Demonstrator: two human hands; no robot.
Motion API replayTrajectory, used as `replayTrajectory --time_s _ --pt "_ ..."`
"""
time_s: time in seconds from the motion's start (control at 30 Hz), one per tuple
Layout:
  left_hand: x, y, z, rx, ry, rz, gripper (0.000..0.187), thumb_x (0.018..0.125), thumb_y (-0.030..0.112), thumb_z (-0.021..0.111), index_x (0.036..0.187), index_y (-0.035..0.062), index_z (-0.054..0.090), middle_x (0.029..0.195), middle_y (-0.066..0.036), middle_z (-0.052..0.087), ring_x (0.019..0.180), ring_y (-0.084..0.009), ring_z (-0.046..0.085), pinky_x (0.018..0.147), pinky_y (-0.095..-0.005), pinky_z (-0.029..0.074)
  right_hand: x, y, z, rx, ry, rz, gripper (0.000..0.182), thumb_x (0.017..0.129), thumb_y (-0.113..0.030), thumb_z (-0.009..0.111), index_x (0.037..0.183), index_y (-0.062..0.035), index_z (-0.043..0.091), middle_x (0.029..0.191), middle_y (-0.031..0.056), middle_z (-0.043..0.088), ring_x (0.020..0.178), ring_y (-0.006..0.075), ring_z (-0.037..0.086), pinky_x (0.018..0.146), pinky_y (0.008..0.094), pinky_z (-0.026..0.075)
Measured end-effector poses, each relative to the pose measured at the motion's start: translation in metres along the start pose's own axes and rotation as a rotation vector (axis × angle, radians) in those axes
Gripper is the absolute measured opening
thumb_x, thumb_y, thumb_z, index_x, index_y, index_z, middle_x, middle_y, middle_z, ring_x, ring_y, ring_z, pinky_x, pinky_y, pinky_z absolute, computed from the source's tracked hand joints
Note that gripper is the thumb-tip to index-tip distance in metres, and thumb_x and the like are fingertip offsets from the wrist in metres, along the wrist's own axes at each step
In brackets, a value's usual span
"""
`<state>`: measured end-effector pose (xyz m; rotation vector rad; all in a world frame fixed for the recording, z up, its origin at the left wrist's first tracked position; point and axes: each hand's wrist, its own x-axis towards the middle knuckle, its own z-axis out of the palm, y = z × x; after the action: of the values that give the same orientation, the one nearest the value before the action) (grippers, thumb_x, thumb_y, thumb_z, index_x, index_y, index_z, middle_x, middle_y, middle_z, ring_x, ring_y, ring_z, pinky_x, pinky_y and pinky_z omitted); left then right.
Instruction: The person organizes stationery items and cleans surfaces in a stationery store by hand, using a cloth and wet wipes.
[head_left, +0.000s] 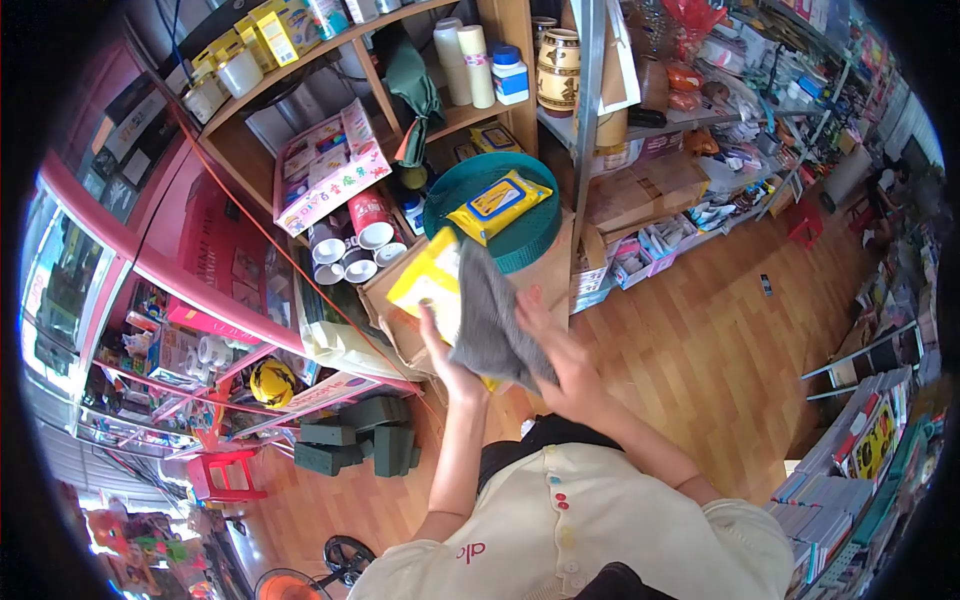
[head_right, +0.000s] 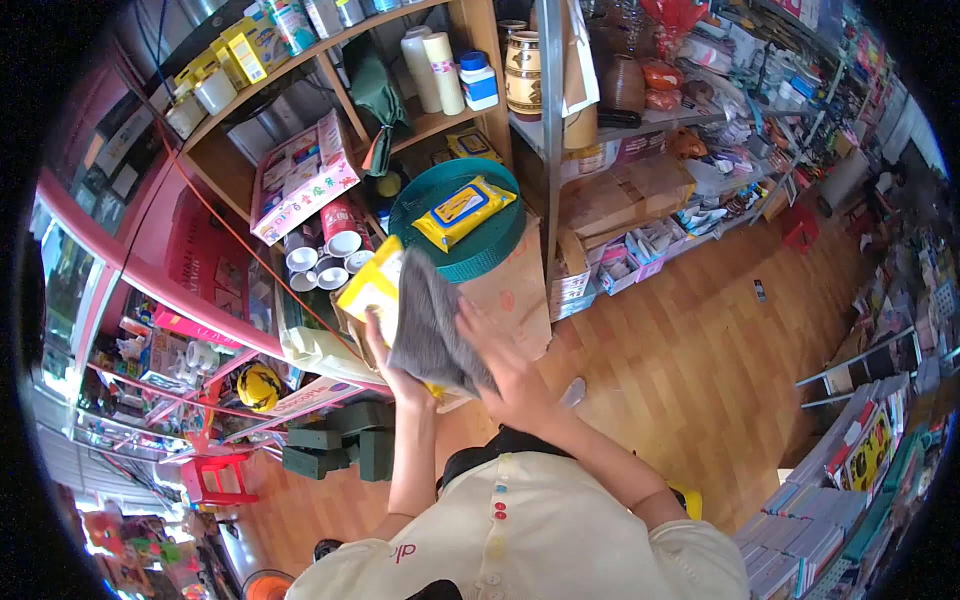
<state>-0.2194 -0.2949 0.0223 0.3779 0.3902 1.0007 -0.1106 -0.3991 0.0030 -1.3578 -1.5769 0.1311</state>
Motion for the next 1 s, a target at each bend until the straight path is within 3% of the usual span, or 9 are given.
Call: replayTrajectory --time_s 0.1,0.3,0.4,0.63,0.7,0.8,0.83,0.93,1.0 --pt "0.013 0.005 -0.038 -0.307 -0.431 -0.071 0.061 0.097 0.051 0.043 0.138 0.0059 0.045 0.137 -0.011 0.052 0.122 -0.0265 0.052 0.107 -0.0421 0.039 0.000 -0.015 0.024 -0.073 0.054 -0.014 0.067 0.083 -0.009 0.061 0.143 0.0043 0.034 0.149 0.0253 0.033 0.140 0.0406 0.030 0.114 0.0505 0.024" --pt "-0.034 -0.050 -0.016 0.302 0.105 0.169 0.059 0.103 0.045 0.031 0.147 0.0066 0.032 0.148 -0.011 0.039 0.136 -0.0255 0.038 0.114 -0.0402 0.028 0.051 -0.009 0.013 0.114 0.101 0.034 0.072 0.084 -0.026 0.067 0.143 0.0009 0.036 0.148 0.0252 0.034 0.134 0.0430 0.037 0.109 0.0480 0.032" --pt "-0.023 -0.031 -0.007 0.226 0.081 0.187 0.057 0.103 0.044 0.030 0.146 0.0065 0.032 0.148 -0.011 0.039 0.136 -0.0251 0.037 0.114 -0.0403 0.029 0.050 -0.013 0.016 0.115 -0.008 0.070 0.072 0.081 -0.020 0.065 0.146 -0.0077 0.037 0.151 0.0217 0.032 0.139 0.0416 0.032 0.115 0.0509 0.021" --pt "-0.019 -0.001 0.019 0.081 0.082 0.122 0.071 0.098 0.060 0.032 0.143 0.0061 0.038 0.144 -0.012 0.044 0.131 -0.0274 0.042 0.113 -0.0421 0.029 0.031 -0.011 0.025 0.181 0.028 0.024 0.078 0.075 -0.015 0.066 0.146 -0.0024 0.035 0.154 0.0243 0.023 0.143 0.0430 0.019 0.116 0.0526 0.017" --pt "-0.027 -0.014 0.021 -0.025 0.141 0.072 0.077 0.096 0.065 0.029 0.146 0.0066 0.035 0.147 -0.012 0.040 0.134 -0.0278 0.039 0.115 -0.0430 0.027 0.044 -0.010 0.013 0.199 0.061 0.034 0.074 0.080 -0.017 0.065 0.146 -0.0008 0.035 0.151 0.0212 0.033 0.139 0.0367 0.033 0.113 0.0477 0.026" --pt "-0.026 -0.045 -0.010 0.284 -0.128 0.184 0.091 0.091 0.075 0.020 0.153 0.0084 0.015 0.158 -0.010 0.020 0.145 -0.0273 0.021 0.118 -0.0415 0.014 0.061 -0.004 -0.009 0.660 -0.014 0.299 0.064 0.089 -0.025 0.066 0.143 -0.0006 0.039 0.127 0.0107 0.058 0.110 0.0184 0.057 0.098 0.0323 0.045" --pt "-0.023 -0.041 0.003 0.450 -0.429 0.306 0.080 0.098 0.062 0.028 0.154 0.0083 0.009 0.161 -0.010 0.007 0.148 -0.0268 0.009 0.118 -0.0399 0.008 0.057 0.008 -0.011 0.659 -0.017 0.294 0.064 0.089 -0.025 0.066 0.143 -0.0006 0.039 0.127 0.0107 0.058 0.110 0.0184 0.057 0.098 0.0323 0.045" --pt "-0.014 -0.014 0.005 1.092 -0.519 0.264 0.076 0.096 0.025 0.056 0.154 0.0070 0.010 0.159 -0.021 -0.008 0.148 -0.0314 -0.005 0.117 -0.0416 -0.001 0.032 0.048 -0.003 1.064 0.162 0.701 0.057 0.094 -0.031 0.059 0.140 -0.0027 0.043 0.126 0.0133 0.059 0.110 0.0235 0.060 0.098 0.0355 0.047" --pt "-0.011 -0.012 0.003 1.475 -0.365 0.441 0.079 0.093 0.022 0.060 0.154 0.0059 0.012 0.160 -0.020 -0.004 0.149 -0.0306 -0.002 0.117 -0.0401 -0.001 0.016 0.060 0.001 1.777 0.206 0.905 0.054 0.097 -0.040 0.051 0.138 -0.0043 0.045 0.129 0.0150 0.058 0.112 0.0275 0.061 0.097 0.0392 0.050"
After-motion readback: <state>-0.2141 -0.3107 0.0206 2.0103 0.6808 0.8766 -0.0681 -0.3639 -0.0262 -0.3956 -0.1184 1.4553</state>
